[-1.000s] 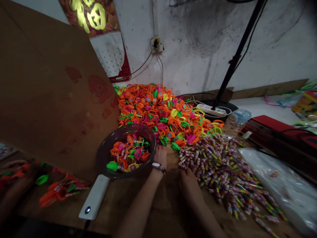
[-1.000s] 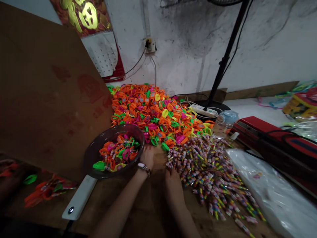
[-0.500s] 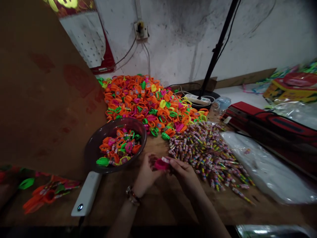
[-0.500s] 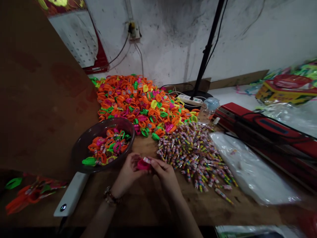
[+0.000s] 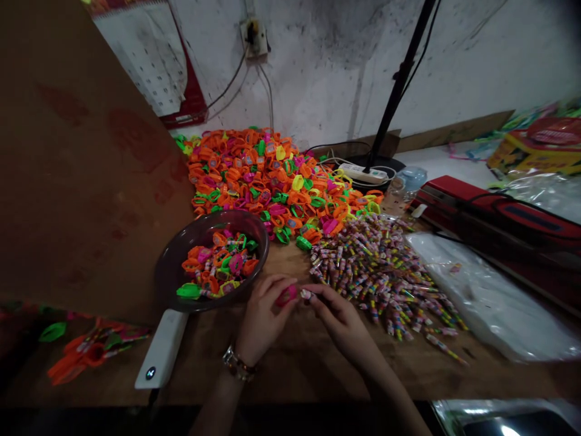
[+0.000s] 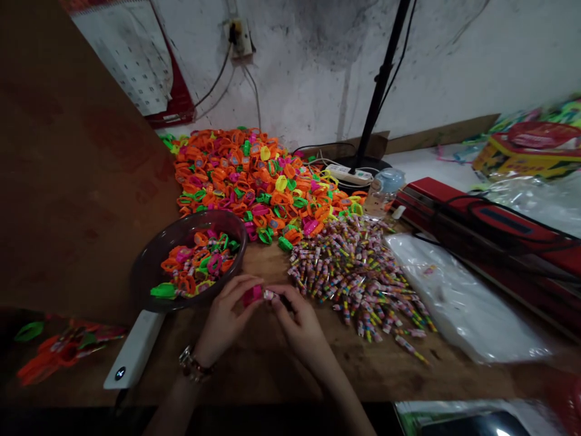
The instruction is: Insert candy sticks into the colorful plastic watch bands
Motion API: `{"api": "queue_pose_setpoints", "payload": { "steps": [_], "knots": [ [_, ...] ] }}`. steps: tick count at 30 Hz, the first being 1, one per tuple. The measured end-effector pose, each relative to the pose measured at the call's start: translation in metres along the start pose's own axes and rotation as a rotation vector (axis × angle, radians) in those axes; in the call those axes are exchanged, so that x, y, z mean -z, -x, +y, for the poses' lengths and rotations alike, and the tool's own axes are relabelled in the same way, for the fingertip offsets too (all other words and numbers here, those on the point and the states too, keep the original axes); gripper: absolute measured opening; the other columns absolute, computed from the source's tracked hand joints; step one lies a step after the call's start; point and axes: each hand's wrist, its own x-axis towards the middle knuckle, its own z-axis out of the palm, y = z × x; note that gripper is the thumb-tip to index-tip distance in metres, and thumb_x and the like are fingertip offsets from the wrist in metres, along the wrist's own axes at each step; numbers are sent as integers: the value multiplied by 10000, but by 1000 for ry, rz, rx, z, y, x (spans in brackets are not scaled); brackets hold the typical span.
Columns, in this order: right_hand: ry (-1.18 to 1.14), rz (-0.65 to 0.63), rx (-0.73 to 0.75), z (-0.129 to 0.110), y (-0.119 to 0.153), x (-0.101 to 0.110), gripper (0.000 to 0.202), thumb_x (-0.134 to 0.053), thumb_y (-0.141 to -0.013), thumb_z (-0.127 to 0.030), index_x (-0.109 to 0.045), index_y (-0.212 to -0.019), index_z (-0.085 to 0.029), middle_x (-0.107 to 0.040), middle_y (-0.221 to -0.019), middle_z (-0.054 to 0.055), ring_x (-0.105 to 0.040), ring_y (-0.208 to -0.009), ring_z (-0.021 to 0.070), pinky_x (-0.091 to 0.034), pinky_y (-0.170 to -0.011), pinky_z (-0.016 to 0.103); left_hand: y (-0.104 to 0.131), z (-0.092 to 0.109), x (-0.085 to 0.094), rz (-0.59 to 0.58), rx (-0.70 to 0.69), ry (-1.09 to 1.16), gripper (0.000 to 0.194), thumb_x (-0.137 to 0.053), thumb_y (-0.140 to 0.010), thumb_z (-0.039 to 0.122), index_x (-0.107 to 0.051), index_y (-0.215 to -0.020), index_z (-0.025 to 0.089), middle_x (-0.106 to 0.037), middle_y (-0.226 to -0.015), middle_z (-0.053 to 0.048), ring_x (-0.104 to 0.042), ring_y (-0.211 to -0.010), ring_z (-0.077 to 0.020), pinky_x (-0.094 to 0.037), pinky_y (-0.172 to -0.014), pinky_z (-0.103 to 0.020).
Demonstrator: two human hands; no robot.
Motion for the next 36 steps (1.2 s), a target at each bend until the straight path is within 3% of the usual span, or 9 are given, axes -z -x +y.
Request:
{"api": "queue_pose_setpoints", "payload": {
  "steps": [8,11,15,19,23,26,30,36],
  "knots": [
    [147,47,36,7,-1,-13,253,-563,-840,-395,-652,-957,-190,-702,-931,80,-640,-876,207,-492,-791,323,4,12,10,-126,-92,-391,426,-541,-850,144,-504,-1267,222,-620,-1175,-52,-503,-1039,-224,-418,-881,-403],
    [230,41,75,10,-1,-13,240,-541,-853,-361,-657,-986,-198,-703,-984,89,-639,-914,224,-481,-822,346,7,16,9,-123,-136,-512,364,-516,-862,141,-531,-1222,193,-622,-1176,-66,-496,-1034,-237,-418,-866,-408],
    [506,-28,135,9,3,-12,264,-449,-896,-290,-667,-1002,-186,-701,-974,114,-632,-888,245,-455,-808,369,13,13,5,-109,-250,-640,288,-504,-874,144,-573,-1152,174,-636,-1147,-82,-511,-1007,-252,-428,-832,-414],
    [649,-183,75,4,7,-12,297,-386,-925,-259,-669,-960,-173,-704,-901,116,-636,-796,232,-444,-724,339,24,6,2,-81,-285,-649,248,-472,-892,140,-570,-1119,152,-653,-1082,-87,-544,-962,-239,-448,-817,-404],
    [504,-307,37,-1,9,-9,287,-393,-926,-269,-660,-934,-166,-698,-865,99,-630,-742,206,-448,-678,304,33,5,3,-101,-266,-573,266,-398,-915,136,-533,-1143,151,-637,-1071,-94,-574,-984,-212,-469,-878,-399],
    [359,-331,20,-2,12,-7,254,-420,-916,-273,-654,-916,-174,-688,-826,76,-626,-734,188,-462,-676,282,38,7,5,-163,-238,-527,296,-372,-914,123,-499,-1178,164,-611,-1101,-93,-582,-1027,-198,-492,-893,-371],
    [292,-231,57,1,22,-15,209,-435,-906,-270,-626,-905,-184,-676,-860,79,-623,-772,185,-469,-702,281,41,9,9,-210,-265,-488,303,-353,-905,98,-485,-1171,161,-597,-1109,-99,-576,-1053,-202,-512,-898,-375],
    [221,-70,86,18,33,-42,213,-385,-920,-278,-581,-901,-195,-644,-862,79,-606,-789,176,-476,-719,280,46,-1,16,-212,-312,-471,328,-342,-887,73,-488,-1166,162,-612,-1071,-89,-591,-1021,-191,-531,-885,-362]
  ]
}}
